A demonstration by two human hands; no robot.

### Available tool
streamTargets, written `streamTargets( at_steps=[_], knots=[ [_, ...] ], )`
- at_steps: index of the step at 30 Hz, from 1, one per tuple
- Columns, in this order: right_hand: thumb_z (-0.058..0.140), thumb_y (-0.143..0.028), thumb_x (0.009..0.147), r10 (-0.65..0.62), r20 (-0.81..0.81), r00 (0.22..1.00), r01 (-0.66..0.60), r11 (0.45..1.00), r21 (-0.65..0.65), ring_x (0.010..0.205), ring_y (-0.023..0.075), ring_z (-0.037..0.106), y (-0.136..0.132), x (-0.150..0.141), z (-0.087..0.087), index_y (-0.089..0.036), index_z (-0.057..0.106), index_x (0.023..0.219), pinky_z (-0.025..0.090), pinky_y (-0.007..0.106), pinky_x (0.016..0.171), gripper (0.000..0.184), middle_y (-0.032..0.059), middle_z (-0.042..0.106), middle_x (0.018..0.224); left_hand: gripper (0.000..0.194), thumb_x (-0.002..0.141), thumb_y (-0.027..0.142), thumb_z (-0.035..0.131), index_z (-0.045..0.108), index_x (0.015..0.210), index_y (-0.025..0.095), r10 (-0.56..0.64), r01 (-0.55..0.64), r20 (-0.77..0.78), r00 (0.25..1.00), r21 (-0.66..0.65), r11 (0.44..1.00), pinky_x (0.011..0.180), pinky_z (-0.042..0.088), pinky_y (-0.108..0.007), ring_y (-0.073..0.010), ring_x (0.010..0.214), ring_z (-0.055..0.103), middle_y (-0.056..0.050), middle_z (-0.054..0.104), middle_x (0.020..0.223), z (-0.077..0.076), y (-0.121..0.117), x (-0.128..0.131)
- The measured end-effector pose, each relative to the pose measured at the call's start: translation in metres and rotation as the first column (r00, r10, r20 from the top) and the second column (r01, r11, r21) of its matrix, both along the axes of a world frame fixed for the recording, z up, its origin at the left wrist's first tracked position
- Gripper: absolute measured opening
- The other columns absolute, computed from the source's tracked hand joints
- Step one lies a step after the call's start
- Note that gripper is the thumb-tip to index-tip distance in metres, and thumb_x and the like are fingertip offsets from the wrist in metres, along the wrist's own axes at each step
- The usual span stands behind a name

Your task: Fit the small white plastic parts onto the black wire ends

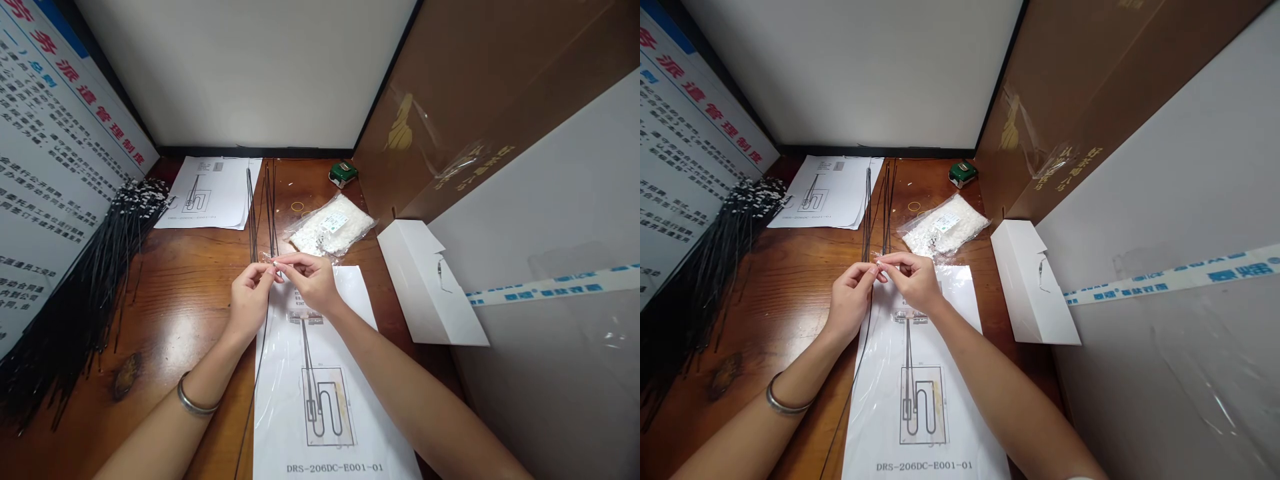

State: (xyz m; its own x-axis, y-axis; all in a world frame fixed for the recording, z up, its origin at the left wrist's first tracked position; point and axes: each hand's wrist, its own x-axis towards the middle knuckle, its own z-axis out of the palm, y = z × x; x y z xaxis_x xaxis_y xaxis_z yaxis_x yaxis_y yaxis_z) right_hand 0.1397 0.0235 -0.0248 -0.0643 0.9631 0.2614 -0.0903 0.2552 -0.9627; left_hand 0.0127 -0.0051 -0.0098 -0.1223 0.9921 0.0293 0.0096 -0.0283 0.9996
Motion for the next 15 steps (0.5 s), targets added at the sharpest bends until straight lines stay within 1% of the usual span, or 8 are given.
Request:
streamTargets(
  at_steps=[4, 7, 12, 15],
  knots=[
    [0.069, -0.024, 0.076, -0.016, 0.03, 0.999, 0.014, 0.999, 0.046, 0.073, 0.0187, 0.068, -0.0008, -0.0003, 0.0002, -0.019, 0.075, 0.079, 0.053, 0.032, 0.062, 0.008, 0.0077, 0.075, 0.085, 0.017, 0.08, 0.031, 0.061, 0.064, 0.069, 0.018, 0.019, -0.019, -0.012, 1.0, 0.012, 1.0, 0.071, 0.044, -0.027, -0.0151, 0.071, 0.058, -0.002, 0.065, 0.07, 0.0011, 0.0001, 0.0008],
    [0.069, -0.025, 0.076, -0.023, 0.043, 0.999, 0.021, 0.999, 0.044, 0.07, 0.0179, 0.066, -0.0009, -0.0004, 0.0005, -0.019, 0.075, 0.08, 0.051, 0.031, 0.058, 0.009, 0.0078, 0.075, 0.086, 0.017, 0.08, 0.031, 0.061, 0.064, 0.069, 0.018, 0.026, -0.026, -0.011, 1.0, 0.005, 1.0, 0.071, 0.045, -0.027, -0.0154, 0.071, 0.058, -0.002, 0.065, 0.07, 0.0018, -0.0001, 0.0013],
    [0.067, -0.026, 0.077, -0.025, 0.079, 0.997, 0.021, 0.998, 0.052, 0.073, 0.0186, 0.065, -0.0011, 0.0, 0.0005, -0.021, 0.075, 0.079, 0.05, 0.032, 0.059, 0.009, 0.0079, 0.074, 0.088, 0.017, 0.08, 0.03, 0.061, 0.064, 0.069, 0.018, 0.029, -0.029, -0.02, 0.999, 0.008, 1.0, 0.071, 0.046, -0.027, -0.0159, 0.071, 0.059, -0.002, 0.064, 0.07, 0.0027, -0.0003, 0.0017],
    [0.066, -0.027, 0.078, -0.03, 0.108, 0.994, 0.024, 0.998, 0.062, 0.061, 0.0143, 0.059, -0.0011, 0.0002, -0.0006, -0.021, 0.075, 0.08, 0.045, 0.029, 0.051, 0.011, 0.0074, 0.074, 0.087, 0.016, 0.079, 0.03, 0.061, 0.064, 0.069, 0.017, 0.033, -0.033, -0.025, 0.999, 0.006, 0.999, 0.07, 0.046, -0.027, -0.0155, 0.071, 0.059, -0.002, 0.064, 0.069, 0.0034, -0.0003, 0.0019]
  ],
)
